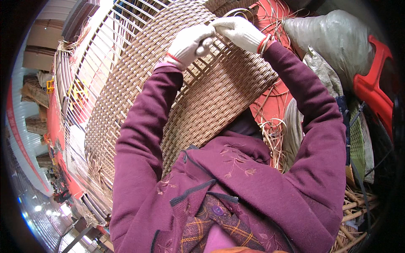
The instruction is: The person weaves a large basket by hand, interlacing thin strips of natural material through a pre-formed frame. They repeatedly pass strips over and under vertical ribs, pull them tight, and adjust the weave to maintain even tension and alignment.
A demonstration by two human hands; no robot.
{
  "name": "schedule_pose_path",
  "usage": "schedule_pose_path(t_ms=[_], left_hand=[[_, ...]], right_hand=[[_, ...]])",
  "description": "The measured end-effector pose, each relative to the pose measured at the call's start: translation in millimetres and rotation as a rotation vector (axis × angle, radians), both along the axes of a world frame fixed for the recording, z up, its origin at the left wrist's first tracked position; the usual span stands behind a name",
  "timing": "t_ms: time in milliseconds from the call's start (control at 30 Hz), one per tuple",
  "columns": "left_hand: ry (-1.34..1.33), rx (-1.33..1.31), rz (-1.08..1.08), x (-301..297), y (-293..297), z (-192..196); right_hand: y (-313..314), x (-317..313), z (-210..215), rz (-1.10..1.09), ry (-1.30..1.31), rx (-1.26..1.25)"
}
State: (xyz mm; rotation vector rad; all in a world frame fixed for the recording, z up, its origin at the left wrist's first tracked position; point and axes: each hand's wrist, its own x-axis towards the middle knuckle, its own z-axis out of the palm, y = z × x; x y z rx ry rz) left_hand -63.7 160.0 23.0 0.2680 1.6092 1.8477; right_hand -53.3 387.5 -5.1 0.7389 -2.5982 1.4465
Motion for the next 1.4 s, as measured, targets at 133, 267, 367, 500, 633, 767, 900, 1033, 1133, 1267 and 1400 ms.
schedule_pose_path(t_ms=[133, 267, 367, 500, 633, 767, 900, 1033, 1133, 1267, 1400], left_hand=[[0.161, -0.321, 0.142, 19, -8, 10], [0.112, -0.453, 0.170, 18, -8, 10], [-0.002, -0.420, 0.051, 4, -5, 3], [0.006, -0.391, -0.040, -4, -10, -8], [-0.059, -0.165, 0.092, 11, -28, -8], [0.526, -0.264, 0.012, 32, -50, 9], [0.148, -0.441, 0.232, 50, -57, 19], [0.088, -0.448, 0.144, 45, -51, 11], [0.005, -0.462, 0.052, 32, -49, 6], [0.029, -0.384, 0.027, 37, -58, 9], [-0.023, -0.169, 0.132, 57, -78, 29]], right_hand=[[-3, 9, -1, -0.016, -0.127, 0.003], [-25, 9, -17, -0.230, 0.248, 0.125], [-36, 5, -27, -0.221, 0.383, 0.400], [-34, 0, -21, -0.119, 0.220, 0.152], [-37, 5, -3, -0.178, 0.290, -0.062], [-43, 18, 6, 0.150, -0.336, -0.267], [-56, 28, -2, -0.079, 0.086, -0.079], [-72, 27, -17, -0.188, 0.324, 0.217], [-78, 26, -19, -0.140, 0.382, 0.195], [-76, 29, -2, -0.117, 0.322, -0.008], [-84, 36, 14, 0.046, 0.097, -0.131]])
